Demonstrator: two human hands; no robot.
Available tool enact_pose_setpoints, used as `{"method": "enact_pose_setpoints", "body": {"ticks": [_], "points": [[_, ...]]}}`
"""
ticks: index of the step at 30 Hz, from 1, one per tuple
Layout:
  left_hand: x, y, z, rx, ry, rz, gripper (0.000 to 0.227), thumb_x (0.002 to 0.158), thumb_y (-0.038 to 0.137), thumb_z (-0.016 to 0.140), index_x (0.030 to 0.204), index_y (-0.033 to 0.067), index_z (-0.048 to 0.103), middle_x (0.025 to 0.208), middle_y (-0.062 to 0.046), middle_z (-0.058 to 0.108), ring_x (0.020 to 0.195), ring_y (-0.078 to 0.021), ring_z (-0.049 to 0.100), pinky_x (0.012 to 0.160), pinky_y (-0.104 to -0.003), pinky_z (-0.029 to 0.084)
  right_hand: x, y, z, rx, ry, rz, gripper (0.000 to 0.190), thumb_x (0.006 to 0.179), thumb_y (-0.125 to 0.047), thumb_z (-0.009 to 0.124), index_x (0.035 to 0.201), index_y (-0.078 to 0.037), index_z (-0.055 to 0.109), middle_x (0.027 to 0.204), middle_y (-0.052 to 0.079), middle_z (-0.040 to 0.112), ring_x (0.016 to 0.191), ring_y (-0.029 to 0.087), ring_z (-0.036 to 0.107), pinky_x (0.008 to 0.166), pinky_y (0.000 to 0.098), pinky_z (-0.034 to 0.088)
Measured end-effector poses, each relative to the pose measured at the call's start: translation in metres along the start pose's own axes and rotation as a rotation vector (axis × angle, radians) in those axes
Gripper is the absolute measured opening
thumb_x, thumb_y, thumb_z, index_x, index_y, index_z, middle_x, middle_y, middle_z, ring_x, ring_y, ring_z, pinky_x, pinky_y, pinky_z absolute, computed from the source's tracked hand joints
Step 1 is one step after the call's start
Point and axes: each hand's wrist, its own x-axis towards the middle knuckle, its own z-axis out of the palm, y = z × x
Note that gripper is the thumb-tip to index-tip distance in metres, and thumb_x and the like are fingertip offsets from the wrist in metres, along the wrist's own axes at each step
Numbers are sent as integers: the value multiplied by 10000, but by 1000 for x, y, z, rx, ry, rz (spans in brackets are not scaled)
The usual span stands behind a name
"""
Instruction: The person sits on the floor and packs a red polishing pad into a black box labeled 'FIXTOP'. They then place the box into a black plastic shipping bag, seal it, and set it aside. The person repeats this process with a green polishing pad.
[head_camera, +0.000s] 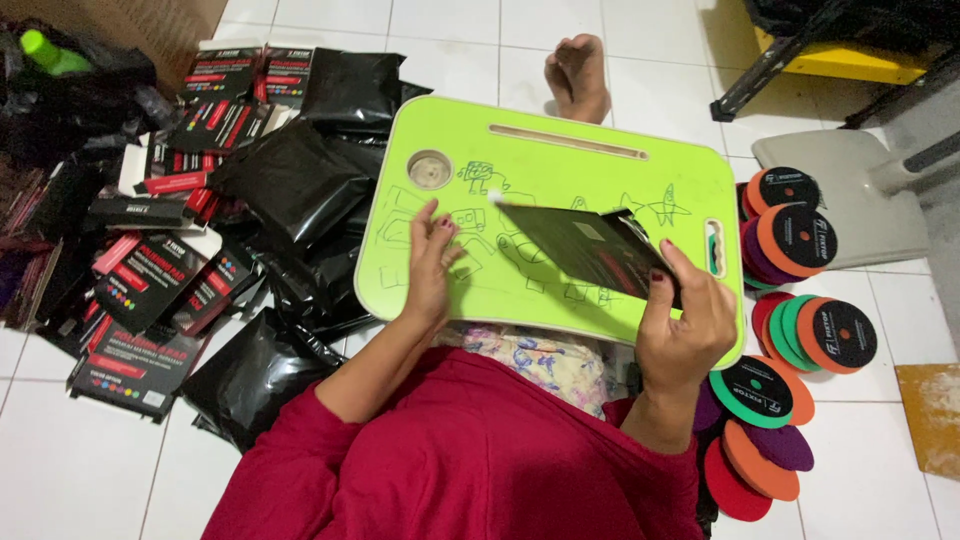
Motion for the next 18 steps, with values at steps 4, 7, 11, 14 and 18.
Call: {"method": "enact_pose_setpoints", "body": {"ticks": [4, 7, 11, 14, 18], "points": [[-11, 60, 28, 222, -239, 320, 663, 948, 514, 609, 1463, 116, 481, 1433, -211, 437, 1411, -427, 338, 1177, -628, 229, 23, 11, 3, -40, -127, -77, 238, 1060, -183, 700, 1289, -155, 758, 981, 41, 758, 894, 266, 712, 1025, 414, 427], [-10, 67, 44, 424, -466, 424, 699, 916, 487, 720, 1495, 167, 494, 1440, -146, 511, 1411, -375, 431, 1175, -608, 297, 38, 2, 18, -44, -324, -145, 265, 1010, -189, 726, 1273, -193, 755, 938, 25, 754, 877, 240, 718, 1091, 457, 374], [-5, 54, 53, 388, -459, 421, 318, 1006, 270, 646, 1296, 139, 638, 1128, -93, 687, 1126, -216, 615, 1014, -438, 482, 39, 0, 32, -24, -404, -163, 287, 965, -249, 761, 1251, -243, 738, 997, -16, 746, 921, 206, 707, 1103, 473, 359], [-20, 39, 47, 256, -358, 376, 223, 1045, 208, 564, 1210, 99, 666, 1001, -101, 691, 994, -153, 599, 930, -386, 513, 20, 6, 27, 20, -346, -122, 448, 940, -351, 800, 1339, -192, 674, 1211, 82, 645, 1128, 307, 599, 1133, 542, 312], [-41, 34, 38, 70, -262, 356, 225, 1060, 213, 545, 1206, 61, 624, 1055, -85, 674, 1014, -133, 580, 957, -343, 496, -1, 3, 14, 336, -325, 126, 989, 876, -326, 856, 1604, -36, 253, 1512, 327, 366, 1338, 503, 488, 1147, 656, 345]]}}
